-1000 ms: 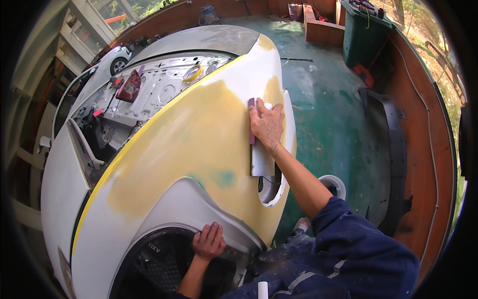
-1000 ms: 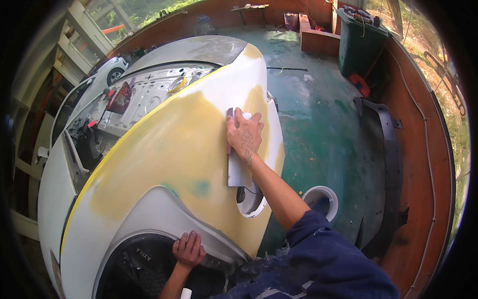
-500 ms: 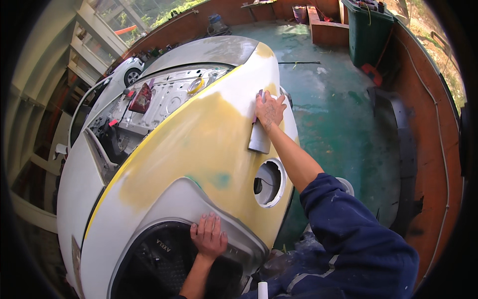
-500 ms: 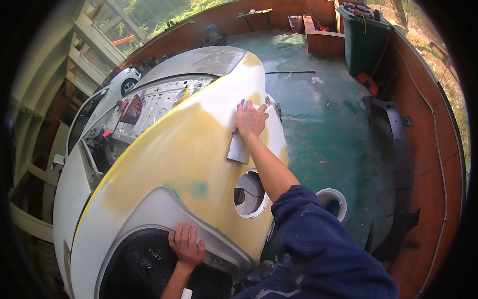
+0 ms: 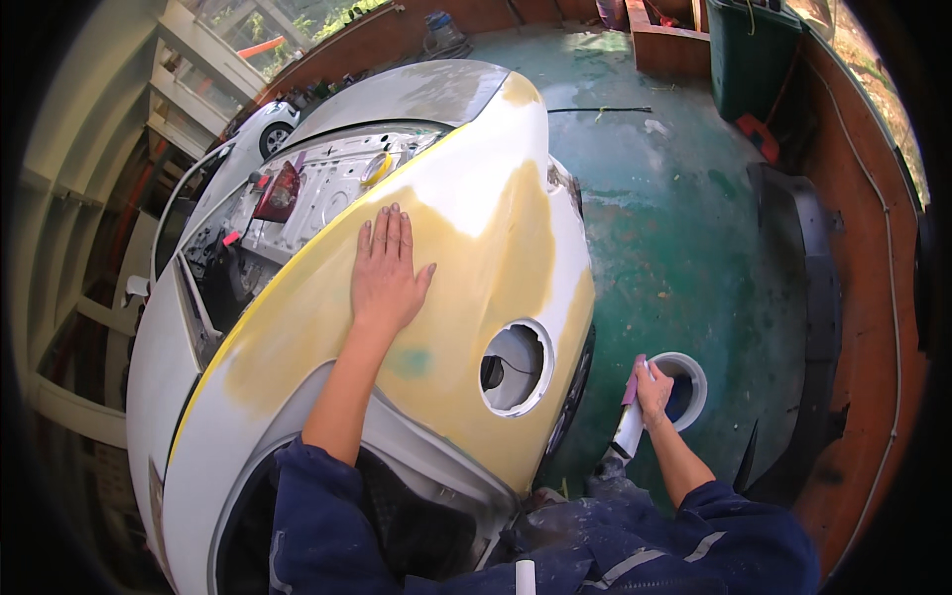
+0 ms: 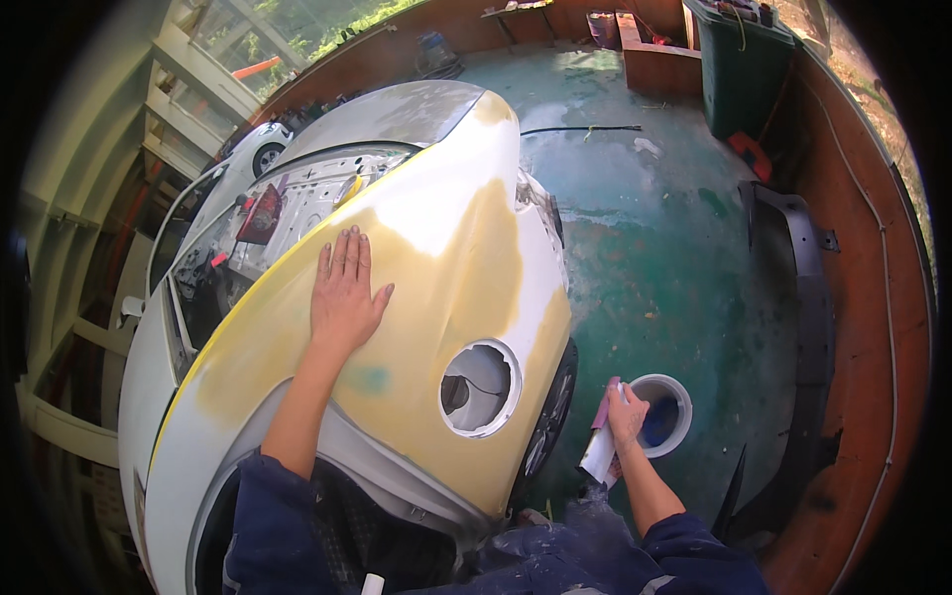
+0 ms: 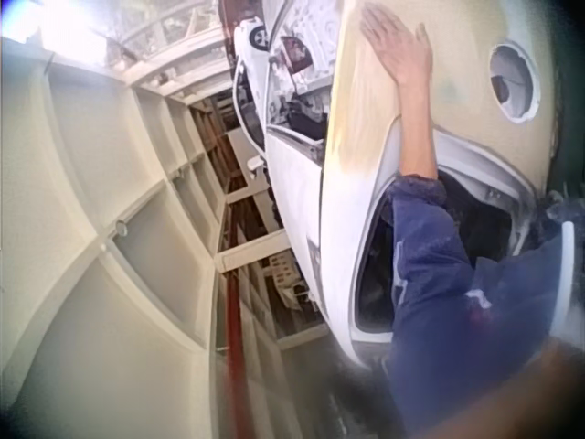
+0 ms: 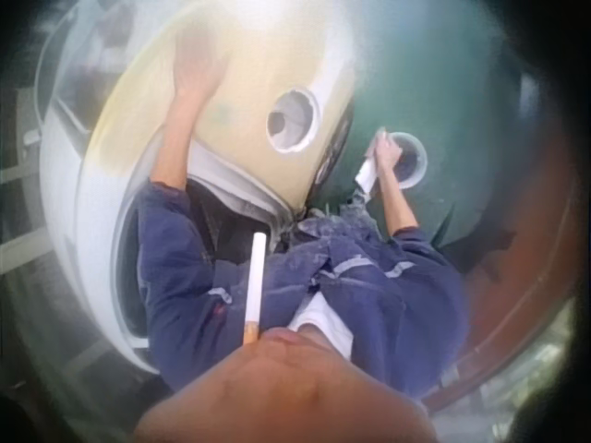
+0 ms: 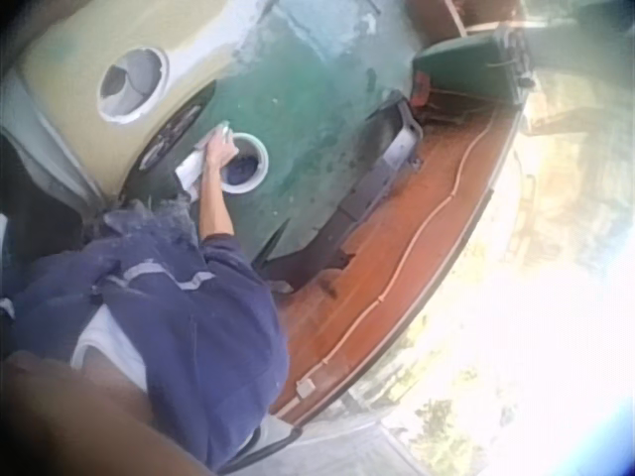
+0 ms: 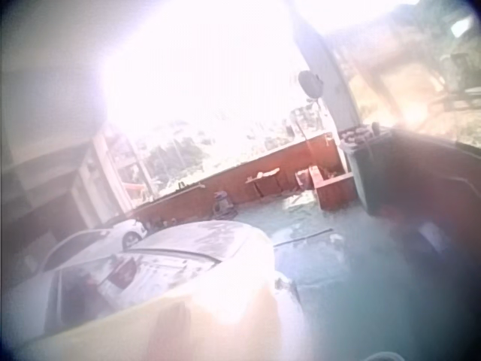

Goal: The person sands the surface of a white car door using a sanding block and wipes the area with a blue cloth. The door is partially masked with yellow tape, and the person alternates between sanding and wiping to remove dust.

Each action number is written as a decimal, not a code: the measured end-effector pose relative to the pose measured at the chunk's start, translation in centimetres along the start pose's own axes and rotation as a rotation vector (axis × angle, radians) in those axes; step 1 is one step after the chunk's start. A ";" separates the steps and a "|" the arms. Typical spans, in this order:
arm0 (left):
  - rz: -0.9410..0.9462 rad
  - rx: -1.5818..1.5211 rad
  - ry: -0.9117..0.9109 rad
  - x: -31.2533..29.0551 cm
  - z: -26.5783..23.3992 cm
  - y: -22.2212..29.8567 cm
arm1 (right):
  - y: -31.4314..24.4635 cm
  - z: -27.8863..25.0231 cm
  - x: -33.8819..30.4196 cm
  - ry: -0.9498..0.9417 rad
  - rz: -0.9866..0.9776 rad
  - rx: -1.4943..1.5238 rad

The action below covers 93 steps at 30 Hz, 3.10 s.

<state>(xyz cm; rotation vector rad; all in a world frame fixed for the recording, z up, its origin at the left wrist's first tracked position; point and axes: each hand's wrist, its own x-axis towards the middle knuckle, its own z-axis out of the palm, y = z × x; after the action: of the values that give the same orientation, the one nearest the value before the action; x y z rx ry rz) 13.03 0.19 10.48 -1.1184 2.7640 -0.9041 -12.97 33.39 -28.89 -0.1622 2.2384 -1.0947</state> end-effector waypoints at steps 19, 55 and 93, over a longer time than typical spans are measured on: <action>0.209 -0.009 -0.123 -4.8 -0.3 2.8 | 24.3 -20.1 -5.6 0.111 0.241 -0.084; 0.085 -0.232 -0.086 -9.9 1.3 11.0 | 28.1 -21.5 1.5 0.016 0.365 0.529; 0.123 -0.109 -0.122 -1.8 1.7 9.2 | 20.5 -10.0 10.6 -0.550 -0.129 -0.484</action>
<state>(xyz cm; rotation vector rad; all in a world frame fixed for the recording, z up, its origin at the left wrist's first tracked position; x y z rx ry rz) 8.97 5.74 3.97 -0.9682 2.7745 -0.6571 -23.99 49.39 -44.79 -0.7251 1.9526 -0.4628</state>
